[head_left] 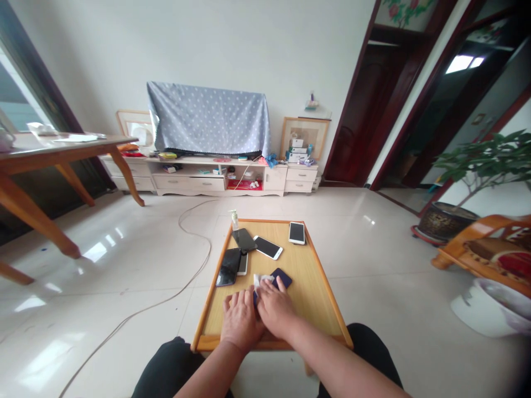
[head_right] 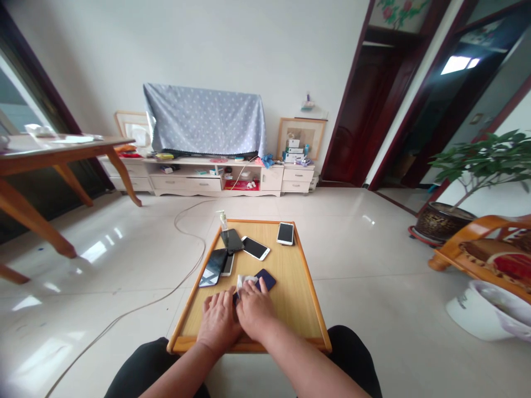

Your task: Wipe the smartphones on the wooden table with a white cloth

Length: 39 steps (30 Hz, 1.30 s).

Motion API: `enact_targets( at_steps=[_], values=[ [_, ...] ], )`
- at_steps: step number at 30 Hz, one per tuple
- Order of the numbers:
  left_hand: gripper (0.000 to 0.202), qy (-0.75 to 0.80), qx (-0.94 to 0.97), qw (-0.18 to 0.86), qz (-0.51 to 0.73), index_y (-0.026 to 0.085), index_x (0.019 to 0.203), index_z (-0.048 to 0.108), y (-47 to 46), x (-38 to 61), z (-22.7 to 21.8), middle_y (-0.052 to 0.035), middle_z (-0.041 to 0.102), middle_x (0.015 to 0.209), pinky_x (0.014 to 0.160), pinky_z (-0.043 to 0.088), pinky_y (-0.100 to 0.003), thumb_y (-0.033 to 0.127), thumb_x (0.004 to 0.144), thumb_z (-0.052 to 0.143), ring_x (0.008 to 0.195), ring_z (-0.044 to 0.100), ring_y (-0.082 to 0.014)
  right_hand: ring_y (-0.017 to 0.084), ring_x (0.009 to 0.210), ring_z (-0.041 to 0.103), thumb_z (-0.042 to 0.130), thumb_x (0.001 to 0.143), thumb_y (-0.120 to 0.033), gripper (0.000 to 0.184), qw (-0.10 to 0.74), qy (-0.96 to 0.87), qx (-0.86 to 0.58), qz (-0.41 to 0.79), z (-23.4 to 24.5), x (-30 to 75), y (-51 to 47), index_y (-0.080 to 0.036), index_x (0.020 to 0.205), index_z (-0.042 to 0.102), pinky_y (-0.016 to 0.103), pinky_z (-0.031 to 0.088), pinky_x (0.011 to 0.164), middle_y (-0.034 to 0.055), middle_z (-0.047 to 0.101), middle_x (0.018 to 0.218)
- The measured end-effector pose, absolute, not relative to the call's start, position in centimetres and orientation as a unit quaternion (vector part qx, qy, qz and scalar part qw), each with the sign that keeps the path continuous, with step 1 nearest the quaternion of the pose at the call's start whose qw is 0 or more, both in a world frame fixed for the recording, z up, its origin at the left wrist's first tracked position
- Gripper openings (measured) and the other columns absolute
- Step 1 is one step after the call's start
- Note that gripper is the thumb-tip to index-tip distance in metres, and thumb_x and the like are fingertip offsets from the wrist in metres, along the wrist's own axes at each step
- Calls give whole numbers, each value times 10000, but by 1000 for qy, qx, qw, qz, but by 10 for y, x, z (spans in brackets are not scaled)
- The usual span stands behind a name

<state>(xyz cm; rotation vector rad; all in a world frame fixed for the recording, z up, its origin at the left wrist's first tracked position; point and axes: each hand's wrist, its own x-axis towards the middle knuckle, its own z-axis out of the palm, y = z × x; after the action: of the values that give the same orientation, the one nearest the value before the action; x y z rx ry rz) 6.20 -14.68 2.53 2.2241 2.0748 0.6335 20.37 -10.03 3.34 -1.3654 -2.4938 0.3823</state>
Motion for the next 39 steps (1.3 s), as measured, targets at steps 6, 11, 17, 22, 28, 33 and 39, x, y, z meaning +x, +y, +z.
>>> enact_targets(
  at_steps=[6,11,17,22,28,33,39],
  values=[
    [603,675,705,8,217,164,1341,523,-148,64,28,-131,667,1178,1072,285,-489,396,792,615,1128,563,-311,228,1456,374,282,1051,-320,477,126,-846,-502,126,35,224,-93,-229,1462,505,529,-2,1239,83,489,1529],
    [639,678,702,0,219,173,1340,522,-149,65,30,-122,677,1171,1075,286,-493,412,761,647,1125,564,-317,262,1464,362,300,1046,-341,490,130,-804,-569,111,35,230,-88,-183,1458,514,550,46,1236,120,471,1534],
    [556,673,707,-5,219,185,1325,535,-150,64,26,-113,681,1175,1066,298,-484,369,804,603,1112,577,-302,206,1448,394,265,1067,-360,468,160,-864,-456,140,30,227,-124,-272,1450,519,533,30,1248,48,517,1506],
    [655,679,702,4,217,187,1330,536,-152,66,30,-117,681,1180,1092,268,-501,433,739,675,1138,557,-322,256,1465,367,248,1063,-353,502,145,-788,-592,88,24,254,-107,-196,1455,519,578,85,1232,115,476,1527],
    [639,674,706,28,216,184,1349,523,-152,63,30,-130,679,1229,1094,258,-500,466,789,641,1148,553,-316,234,1447,397,276,1064,-375,487,162,-849,-490,112,21,238,-148,-212,1451,523,525,49,1250,98,510,1507],
    [652,673,707,24,214,177,1360,520,-155,62,34,-126,686,1205,1091,267,-484,450,781,643,1150,557,-313,224,1419,436,247,1065,-345,480,140,-832,-523,123,35,243,-134,-246,1401,575,545,-2,1241,71,539,1485],
    [553,674,705,27,219,187,1311,555,-156,62,37,-119,690,1177,1082,269,-485,387,799,617,1131,560,-310,224,1434,411,261,1060,-356,482,131,-835,-516,138,44,229,-122,-221,1388,588,509,39,1245,84,543,1482]
  ],
)
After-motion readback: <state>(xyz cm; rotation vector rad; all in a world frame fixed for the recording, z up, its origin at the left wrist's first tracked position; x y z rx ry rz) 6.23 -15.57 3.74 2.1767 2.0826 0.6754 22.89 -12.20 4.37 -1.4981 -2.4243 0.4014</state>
